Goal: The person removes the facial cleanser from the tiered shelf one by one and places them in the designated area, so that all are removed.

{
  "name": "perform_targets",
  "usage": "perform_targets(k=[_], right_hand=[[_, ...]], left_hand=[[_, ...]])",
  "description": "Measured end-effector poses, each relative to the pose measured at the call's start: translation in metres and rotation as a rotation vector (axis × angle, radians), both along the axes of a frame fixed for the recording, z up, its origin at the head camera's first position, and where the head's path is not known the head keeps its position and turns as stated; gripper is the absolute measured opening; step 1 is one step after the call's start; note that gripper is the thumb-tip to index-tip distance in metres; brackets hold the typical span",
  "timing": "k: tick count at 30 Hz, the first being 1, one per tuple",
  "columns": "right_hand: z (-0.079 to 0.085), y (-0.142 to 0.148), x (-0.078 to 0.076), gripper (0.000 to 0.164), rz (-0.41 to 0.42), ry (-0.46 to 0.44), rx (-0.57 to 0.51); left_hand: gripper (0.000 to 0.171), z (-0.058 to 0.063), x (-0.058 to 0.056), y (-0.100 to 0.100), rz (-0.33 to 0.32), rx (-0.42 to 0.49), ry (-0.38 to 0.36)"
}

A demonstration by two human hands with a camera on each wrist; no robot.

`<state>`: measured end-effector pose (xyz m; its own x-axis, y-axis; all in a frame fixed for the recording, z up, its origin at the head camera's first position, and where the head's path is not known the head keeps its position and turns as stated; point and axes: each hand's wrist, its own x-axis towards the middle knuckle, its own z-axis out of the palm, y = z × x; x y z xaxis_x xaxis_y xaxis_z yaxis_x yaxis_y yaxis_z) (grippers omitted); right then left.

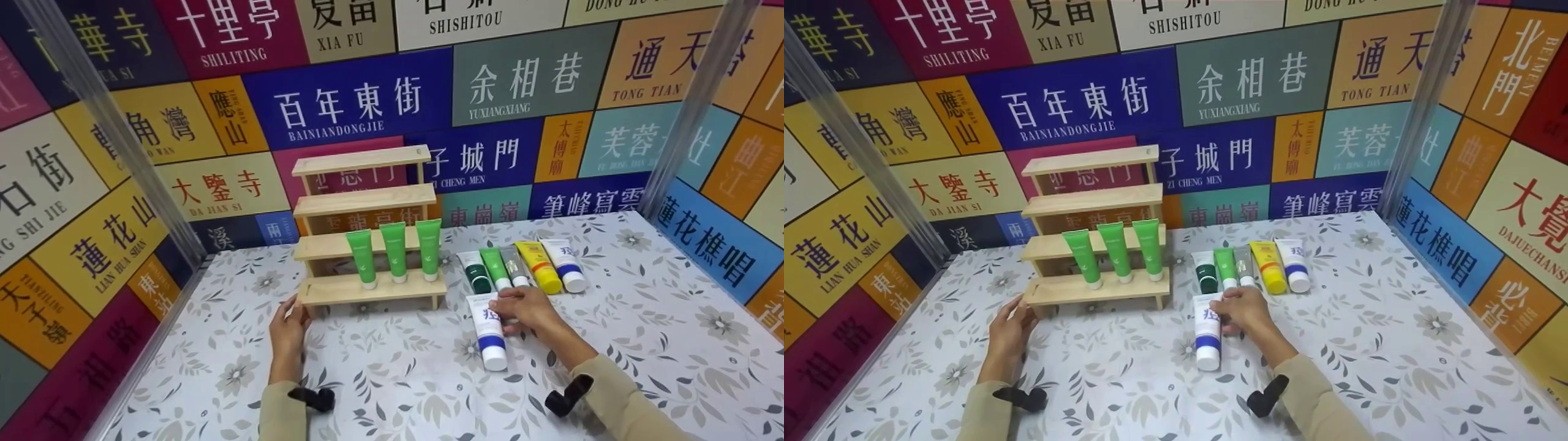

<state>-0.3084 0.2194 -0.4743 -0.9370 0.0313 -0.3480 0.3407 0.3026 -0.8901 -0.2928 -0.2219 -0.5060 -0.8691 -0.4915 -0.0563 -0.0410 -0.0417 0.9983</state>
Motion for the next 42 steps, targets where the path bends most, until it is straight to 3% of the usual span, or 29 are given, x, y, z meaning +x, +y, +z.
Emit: perform_targets(k=[7, 15, 21, 29, 36, 42], right_hand=[[0.018, 0.007, -0.001, 0.059, -0.007, 0.067, -0.032], [0.044, 0.004, 0.006, 0.061, 0.051, 0.205, -0.049], [0.062, -0.003, 0.015, 0.057, 0.105, 0.328, -0.077], [0.087, -0.023, 0.012, 0.053, 0.097, 0.375, -0.11], [0.109, -0.049, 0.007, 0.057, 0.053, 0.353, -0.157], [0.117, -0.068, -0.002, 0.051, 0.0, 0.357, -0.234]], left_hand=[[0.039, -0.001, 0.0, -0.002, 0.008, 0.0, -0.005], [0.039, 0.0, 0.002, -0.001, 0.011, 0.032, 0.029], [0.04, 0.002, 0.001, -0.002, 0.017, -0.002, 0.055], [0.039, 0.0, 0.0, -0.001, 0.027, -0.01, 0.046], [0.038, -0.001, -0.001, 0.0, 0.014, 0.039, 0.065], [0.039, 0.0, -0.001, 0.001, 0.017, 0.024, 0.046]])
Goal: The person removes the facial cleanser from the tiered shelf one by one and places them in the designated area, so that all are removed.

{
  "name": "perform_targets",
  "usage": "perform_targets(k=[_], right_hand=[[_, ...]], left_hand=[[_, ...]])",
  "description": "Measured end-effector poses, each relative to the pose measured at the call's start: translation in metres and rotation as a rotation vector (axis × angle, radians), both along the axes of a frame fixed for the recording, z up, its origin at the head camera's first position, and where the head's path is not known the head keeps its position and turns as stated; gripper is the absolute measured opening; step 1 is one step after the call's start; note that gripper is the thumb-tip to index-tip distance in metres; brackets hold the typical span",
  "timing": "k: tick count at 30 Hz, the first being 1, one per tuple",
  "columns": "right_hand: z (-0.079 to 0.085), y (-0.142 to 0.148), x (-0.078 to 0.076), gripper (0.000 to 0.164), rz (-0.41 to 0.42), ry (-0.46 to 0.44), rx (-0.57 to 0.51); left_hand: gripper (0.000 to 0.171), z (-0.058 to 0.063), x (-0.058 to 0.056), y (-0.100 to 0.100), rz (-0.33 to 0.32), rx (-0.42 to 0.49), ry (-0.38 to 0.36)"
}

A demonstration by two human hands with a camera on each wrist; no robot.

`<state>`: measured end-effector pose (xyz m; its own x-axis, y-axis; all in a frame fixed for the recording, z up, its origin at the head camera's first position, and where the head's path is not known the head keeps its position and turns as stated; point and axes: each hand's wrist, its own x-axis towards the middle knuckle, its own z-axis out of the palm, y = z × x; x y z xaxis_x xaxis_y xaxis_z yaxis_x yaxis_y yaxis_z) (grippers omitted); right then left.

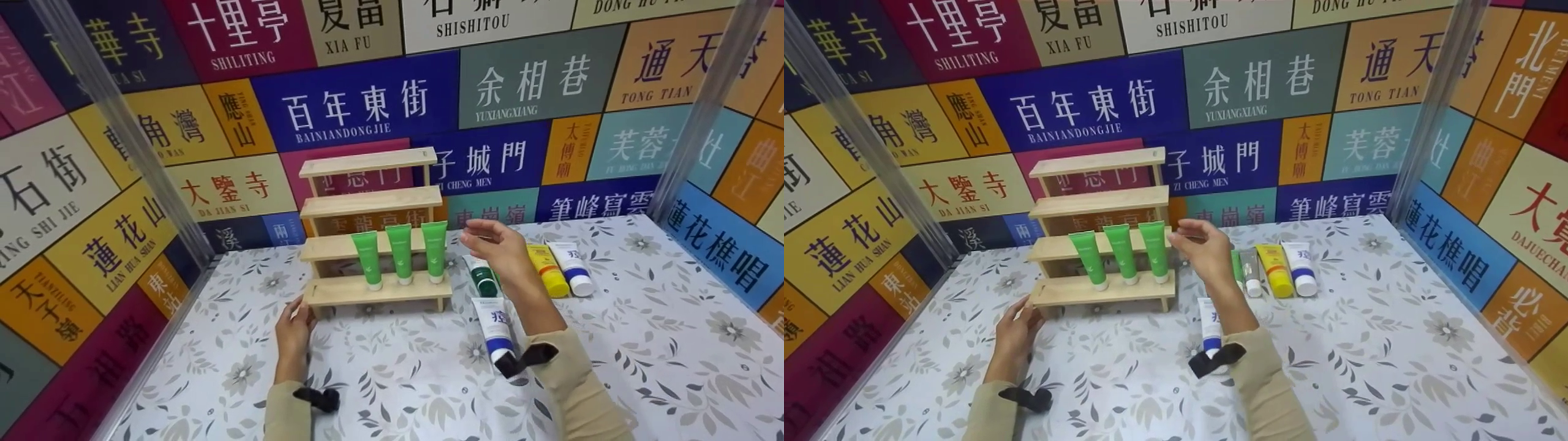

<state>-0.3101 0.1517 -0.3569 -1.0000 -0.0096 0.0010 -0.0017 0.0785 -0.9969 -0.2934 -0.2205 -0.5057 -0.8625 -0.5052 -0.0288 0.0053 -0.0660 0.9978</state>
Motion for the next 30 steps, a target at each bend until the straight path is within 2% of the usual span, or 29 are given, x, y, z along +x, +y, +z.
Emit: perform_targets(k=[6, 11, 18, 22, 30], right_hand=[[-0.008, -0.013, -0.012, 0.052, -0.037, 0.007, -0.064], [-0.025, -0.023, -0.024, 0.057, -0.015, 0.08, -0.102], [-0.046, -0.027, -0.041, 0.053, -0.007, 0.165, -0.145], [-0.053, -0.03, -0.044, 0.055, 0.004, 0.174, -0.128], [-0.061, -0.034, -0.048, 0.053, 0.006, 0.157, -0.039]], left_hand=[[0.04, -0.001, 0.0, 0.0, 0.0, -0.015, -0.027], [0.039, -0.001, -0.001, 0.0, 0.017, -0.009, -0.051], [0.04, 0.001, -0.002, 0.002, -0.03, 0.01, -0.07], [0.039, 0.0, -0.002, 0.001, -0.008, 0.02, -0.054], [0.039, -0.001, -0.003, -0.002, -0.001, -0.008, -0.068]])
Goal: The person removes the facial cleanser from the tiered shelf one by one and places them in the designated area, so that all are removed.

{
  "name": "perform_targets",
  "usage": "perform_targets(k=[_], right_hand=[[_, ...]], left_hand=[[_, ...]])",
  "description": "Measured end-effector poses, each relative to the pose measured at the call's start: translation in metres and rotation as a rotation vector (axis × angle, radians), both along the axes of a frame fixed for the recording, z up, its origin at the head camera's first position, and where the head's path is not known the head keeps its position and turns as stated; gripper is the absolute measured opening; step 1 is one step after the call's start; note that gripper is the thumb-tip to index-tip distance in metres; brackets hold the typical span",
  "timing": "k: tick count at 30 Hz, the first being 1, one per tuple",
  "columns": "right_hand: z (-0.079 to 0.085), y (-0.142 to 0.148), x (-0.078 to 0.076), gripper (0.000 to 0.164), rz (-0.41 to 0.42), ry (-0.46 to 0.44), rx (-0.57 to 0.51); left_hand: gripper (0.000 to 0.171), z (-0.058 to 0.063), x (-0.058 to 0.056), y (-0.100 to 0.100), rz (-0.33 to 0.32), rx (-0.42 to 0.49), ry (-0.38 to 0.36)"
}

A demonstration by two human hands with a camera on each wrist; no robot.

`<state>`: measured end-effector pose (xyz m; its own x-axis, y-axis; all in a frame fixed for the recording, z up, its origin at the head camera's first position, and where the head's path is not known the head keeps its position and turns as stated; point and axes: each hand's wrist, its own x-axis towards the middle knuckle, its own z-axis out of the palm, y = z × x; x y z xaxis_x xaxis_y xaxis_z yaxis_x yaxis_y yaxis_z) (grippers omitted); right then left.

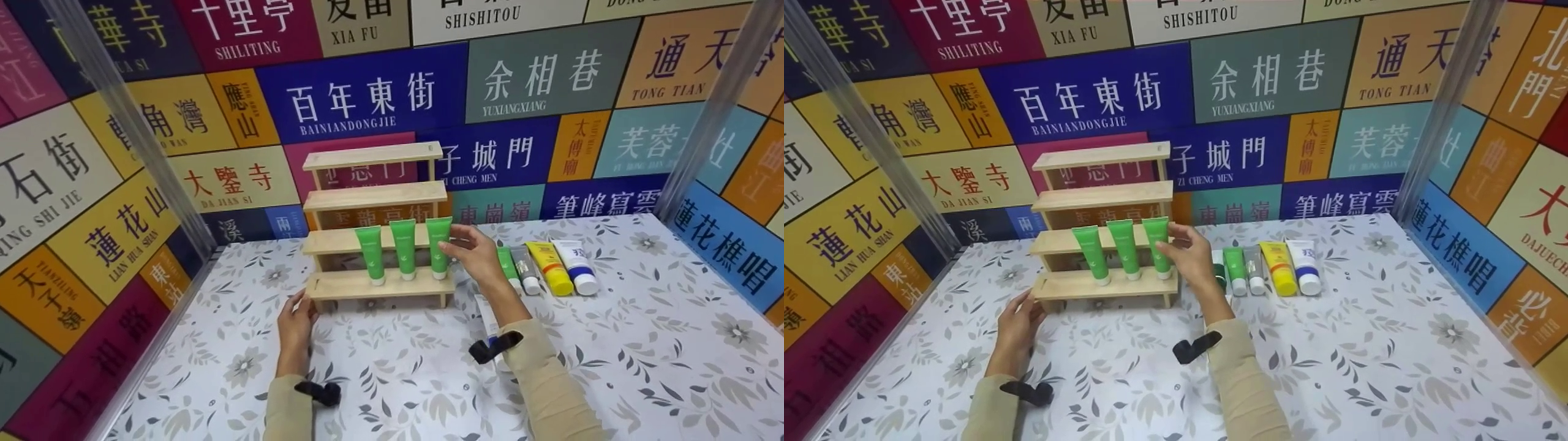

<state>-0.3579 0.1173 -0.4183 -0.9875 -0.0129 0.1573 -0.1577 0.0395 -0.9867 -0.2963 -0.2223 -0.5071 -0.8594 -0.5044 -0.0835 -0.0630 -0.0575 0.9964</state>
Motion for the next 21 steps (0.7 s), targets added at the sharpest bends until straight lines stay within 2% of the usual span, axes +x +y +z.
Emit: perform_targets(k=[9, 13, 21], right_hand=[[-0.004, -0.0018, -0.001, 0.049, 0.002, -0.019, 0.025], [-0.0015, -0.0027, 0.0031, 0.047, 0.004, -0.029, 0.044], [-0.0087, -0.005, -0.0035, 0.042, -0.031, 0.002, 0.038]], left_hand=[[0.04, -0.0008, -0.0012, 0.0004, 0.001, 0.014, 0.009], [0.043, -0.001, -0.0008, 0.0011, -0.004, 0.019, 0.009], [0.042, 0.0016, 0.0019, 0.0015, 0.006, 0.003, 0.036]])
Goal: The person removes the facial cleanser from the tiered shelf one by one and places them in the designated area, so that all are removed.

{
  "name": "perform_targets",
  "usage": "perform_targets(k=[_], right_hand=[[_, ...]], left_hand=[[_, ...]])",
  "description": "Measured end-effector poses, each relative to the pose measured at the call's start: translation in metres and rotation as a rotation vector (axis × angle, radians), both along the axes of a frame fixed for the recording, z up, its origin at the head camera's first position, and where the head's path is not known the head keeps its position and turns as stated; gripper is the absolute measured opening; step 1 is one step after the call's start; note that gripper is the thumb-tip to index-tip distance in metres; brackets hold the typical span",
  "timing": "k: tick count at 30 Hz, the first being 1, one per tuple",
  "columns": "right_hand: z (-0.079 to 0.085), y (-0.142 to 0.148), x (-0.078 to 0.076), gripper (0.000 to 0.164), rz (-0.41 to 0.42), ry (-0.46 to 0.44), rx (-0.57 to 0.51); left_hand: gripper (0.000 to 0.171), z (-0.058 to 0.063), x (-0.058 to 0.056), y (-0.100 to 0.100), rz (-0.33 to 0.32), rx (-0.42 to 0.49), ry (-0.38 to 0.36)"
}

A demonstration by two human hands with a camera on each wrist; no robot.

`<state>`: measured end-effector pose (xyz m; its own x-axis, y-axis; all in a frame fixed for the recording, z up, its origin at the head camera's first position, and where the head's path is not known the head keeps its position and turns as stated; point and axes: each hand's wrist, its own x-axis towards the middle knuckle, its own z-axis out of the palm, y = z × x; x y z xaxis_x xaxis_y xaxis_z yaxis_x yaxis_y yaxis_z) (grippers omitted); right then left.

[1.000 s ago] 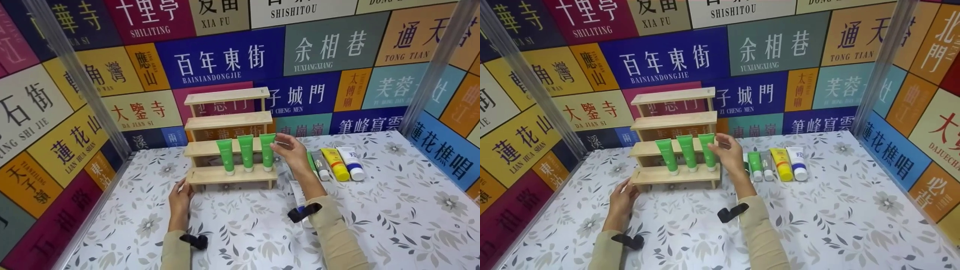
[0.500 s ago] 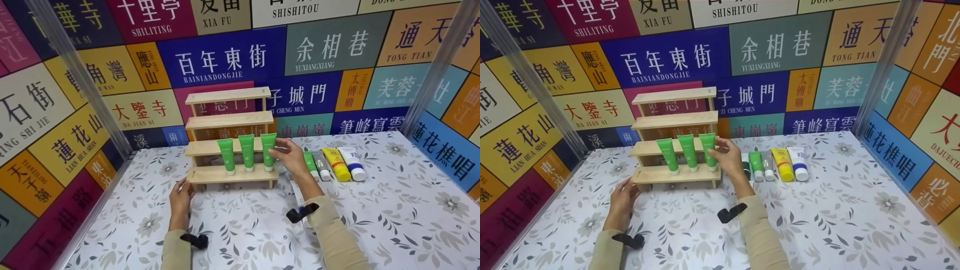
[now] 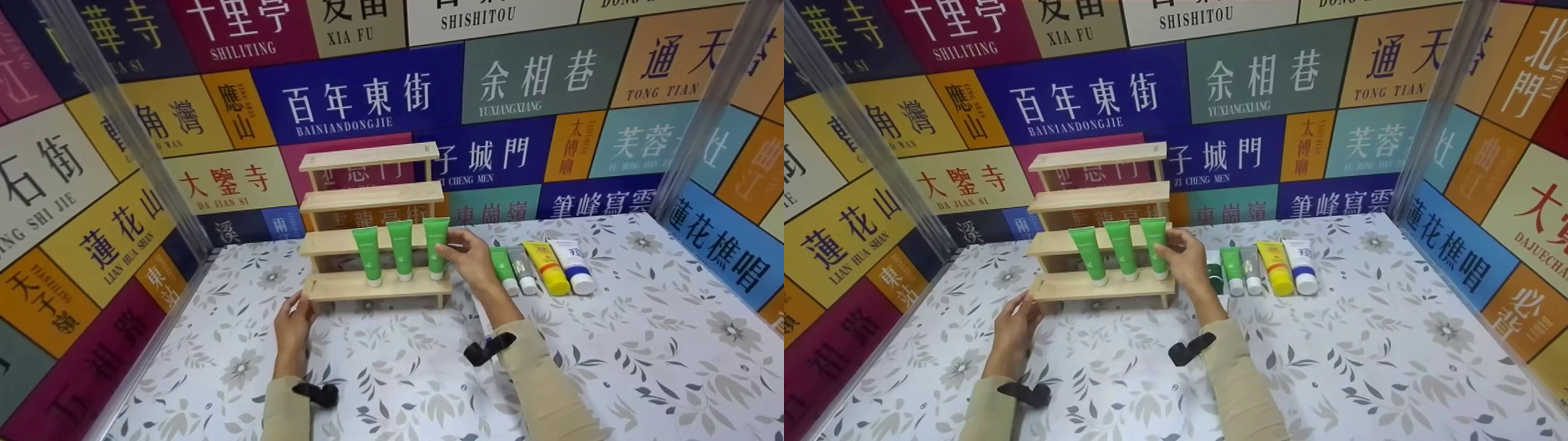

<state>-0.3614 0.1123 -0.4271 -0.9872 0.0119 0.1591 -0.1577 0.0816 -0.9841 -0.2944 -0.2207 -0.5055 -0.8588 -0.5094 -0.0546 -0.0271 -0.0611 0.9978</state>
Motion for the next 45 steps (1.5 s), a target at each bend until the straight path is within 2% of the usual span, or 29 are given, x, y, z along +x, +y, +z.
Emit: perform_targets(k=[6, 12, 14, 19, 24, 36, 45], right_hand=[[0.013, 0.001, 0.008, 0.042, -0.025, 0.01, -0.041], [0.035, 0.007, 0.02, 0.044, -0.002, 0.019, -0.082], [0.041, 0.01, 0.024, 0.044, 0.013, 0.031, -0.094], [0.055, 0.025, 0.037, 0.043, 0.031, 0.036, -0.072], [0.063, 0.043, 0.054, 0.047, 0.04, 0.05, -0.02], [0.053, 0.079, 0.085, 0.052, 0.032, 0.087, 0.108], [0.031, 0.104, 0.09, 0.047, 0.029, 0.086, 0.141]], left_hand=[[0.04, 0.003, -0.002, 0.001, 0.015, 0.006, -0.009], [0.039, 0.003, -0.002, 0.0, 0.013, 0.025, -0.027], [0.039, 0.002, -0.002, 0.0, 0.014, 0.037, -0.007], [0.039, 0.001, -0.001, -0.001, 0.02, 0.062, 0.038], [0.039, 0.001, -0.001, -0.002, 0.018, 0.066, 0.031], [0.04, 0.001, -0.001, 0.001, 0.003, 0.06, -0.019], [0.04, 0.002, -0.002, -0.001, 0.009, 0.075, 0.016]])
